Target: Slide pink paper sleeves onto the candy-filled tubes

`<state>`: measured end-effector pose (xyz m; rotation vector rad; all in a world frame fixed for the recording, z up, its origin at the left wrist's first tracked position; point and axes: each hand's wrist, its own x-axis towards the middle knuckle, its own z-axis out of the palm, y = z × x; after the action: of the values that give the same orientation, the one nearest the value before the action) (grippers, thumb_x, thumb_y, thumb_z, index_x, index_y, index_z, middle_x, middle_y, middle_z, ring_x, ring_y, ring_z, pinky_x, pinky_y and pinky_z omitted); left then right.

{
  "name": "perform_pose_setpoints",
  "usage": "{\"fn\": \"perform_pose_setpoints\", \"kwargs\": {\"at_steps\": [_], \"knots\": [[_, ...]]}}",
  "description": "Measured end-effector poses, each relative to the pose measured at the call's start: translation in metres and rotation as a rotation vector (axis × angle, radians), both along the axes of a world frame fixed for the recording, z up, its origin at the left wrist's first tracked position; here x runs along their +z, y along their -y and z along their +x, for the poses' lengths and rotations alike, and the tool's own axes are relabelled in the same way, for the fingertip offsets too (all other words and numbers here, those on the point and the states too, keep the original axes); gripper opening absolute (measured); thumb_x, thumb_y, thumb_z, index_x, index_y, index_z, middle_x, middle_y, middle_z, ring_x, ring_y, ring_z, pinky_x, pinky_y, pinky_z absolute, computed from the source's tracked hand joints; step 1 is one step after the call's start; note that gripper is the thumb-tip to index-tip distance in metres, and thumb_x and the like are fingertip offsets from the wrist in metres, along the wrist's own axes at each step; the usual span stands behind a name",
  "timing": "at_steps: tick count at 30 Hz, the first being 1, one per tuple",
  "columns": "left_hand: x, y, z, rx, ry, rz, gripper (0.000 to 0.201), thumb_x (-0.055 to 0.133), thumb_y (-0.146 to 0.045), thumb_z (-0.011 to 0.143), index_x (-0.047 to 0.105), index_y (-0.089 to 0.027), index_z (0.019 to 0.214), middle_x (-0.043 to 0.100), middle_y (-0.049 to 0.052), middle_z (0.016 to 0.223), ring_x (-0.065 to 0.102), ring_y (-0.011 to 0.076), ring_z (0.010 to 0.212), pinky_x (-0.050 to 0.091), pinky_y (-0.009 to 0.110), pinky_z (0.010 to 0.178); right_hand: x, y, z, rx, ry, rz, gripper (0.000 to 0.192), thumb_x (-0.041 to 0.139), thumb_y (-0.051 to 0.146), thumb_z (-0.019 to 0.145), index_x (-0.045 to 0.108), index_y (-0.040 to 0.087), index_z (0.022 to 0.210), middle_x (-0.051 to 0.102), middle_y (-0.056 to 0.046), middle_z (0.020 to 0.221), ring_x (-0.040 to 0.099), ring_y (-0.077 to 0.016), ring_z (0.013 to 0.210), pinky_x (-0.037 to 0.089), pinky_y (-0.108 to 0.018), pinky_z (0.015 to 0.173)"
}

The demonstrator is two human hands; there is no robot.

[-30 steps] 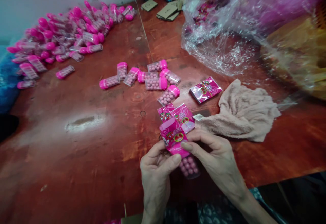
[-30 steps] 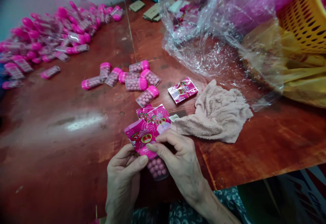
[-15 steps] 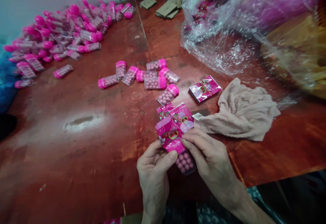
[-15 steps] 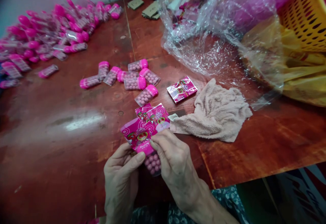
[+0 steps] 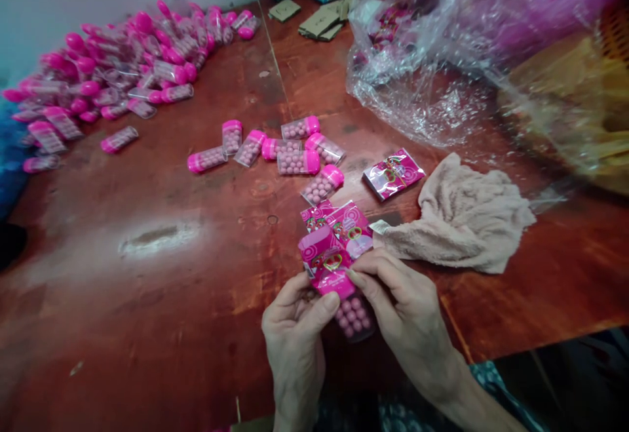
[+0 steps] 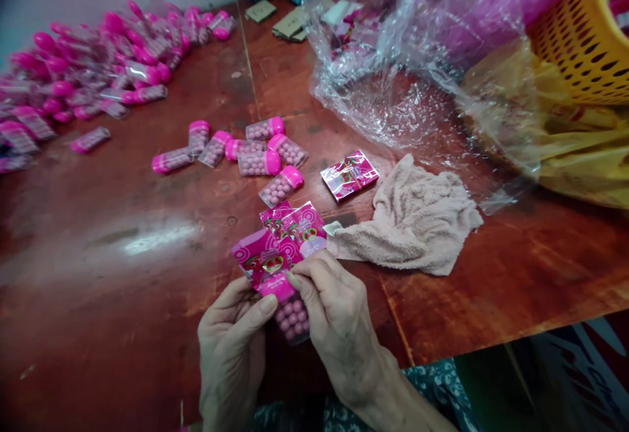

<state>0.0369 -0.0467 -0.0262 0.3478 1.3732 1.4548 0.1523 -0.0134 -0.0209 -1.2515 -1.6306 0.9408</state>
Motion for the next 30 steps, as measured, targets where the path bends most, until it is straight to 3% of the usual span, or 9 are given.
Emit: {"fn": "perform_pose_setpoints", "kwargs": {"at_steps": [12, 15, 18, 23, 25, 30], "knots": [[0.003, -0.001, 0.000, -0.065, 0.048, -0.004, 0.027, 0.076, -0.008, 0.057, 0.072, -0.017, 0.081, 0.073, 0.004, 0.072, 0.065, 0.0106, 0.062, 0.052, 0.018, 0.064, -0.002, 0.003, 0.000, -0.083, -0.015, -0.014, 0.017, 0.044, 0.009, 0.084, 0.054, 0.018, 0.074, 0.057, -0.002, 0.067, 0.056, -0.0147, 0.063, 0.047, -0.024, 0.059], [0.004, -0.003, -0.001, -0.023, 0.046, -0.016, 0.026, 0.076, -0.009, 0.057, 0.071, -0.017, 0.082, 0.073, 0.004, 0.076, 0.065, 0.0107, 0.068, 0.051, 0.018, 0.068, 0.002, 0.006, 0.000, -0.097, -0.046, -0.045, 0.017, 0.043, 0.010, 0.086, 0.055, 0.018, 0.077, 0.057, -0.002, 0.068, 0.056, -0.0137, 0.062, 0.047, -0.023, 0.058], [0.004, -0.004, -0.002, 0.054, 0.045, -0.028, 0.023, 0.076, -0.011, 0.057, 0.071, -0.017, 0.078, 0.072, 0.002, 0.073, 0.064, 0.0105, 0.065, 0.052, 0.019, 0.066, 0.002, 0.012, -0.003, 0.005, -0.031, -0.094, 0.007, 0.050, 0.017, 0.085, 0.057, 0.018, 0.087, 0.060, -0.003, 0.076, 0.058, -0.0146, 0.066, 0.048, -0.023, 0.059], [0.001, -0.004, -0.005, 0.117, 0.082, -0.020, 0.028, 0.079, -0.012, 0.054, 0.071, -0.017, 0.080, 0.073, 0.003, 0.075, 0.065, 0.0113, 0.064, 0.053, 0.020, 0.065, 0.001, 0.017, -0.006, 0.120, 0.107, -0.177, 0.019, 0.054, 0.018, 0.084, 0.057, 0.017, 0.102, 0.065, -0.006, 0.087, 0.062, -0.0196, 0.077, 0.051, -0.031, 0.072], [-0.002, -0.003, -0.007, 0.167, 0.078, 0.007, 0.021, 0.080, -0.016, 0.054, 0.071, -0.016, 0.073, 0.072, 0.001, 0.070, 0.064, 0.0096, 0.060, 0.052, 0.018, 0.061, 0.002, 0.017, -0.001, 0.153, 0.163, -0.202, 0.018, 0.053, 0.019, 0.086, 0.058, 0.019, 0.102, 0.065, -0.005, 0.088, 0.063, -0.0202, 0.081, 0.052, -0.032, 0.074], [-0.004, -0.004, -0.016, 0.209, -0.028, 0.077, 0.009, 0.076, -0.017, 0.060, 0.068, -0.015, 0.064, 0.069, 0.001, 0.062, 0.063, 0.0122, 0.058, 0.053, 0.023, 0.058, -0.001, 0.016, 0.017, 0.242, 0.308, -0.066, 0.018, 0.050, 0.023, 0.088, 0.060, 0.024, 0.103, 0.065, -0.006, 0.094, 0.061, -0.0218, 0.088, 0.051, -0.034, 0.078]]}}
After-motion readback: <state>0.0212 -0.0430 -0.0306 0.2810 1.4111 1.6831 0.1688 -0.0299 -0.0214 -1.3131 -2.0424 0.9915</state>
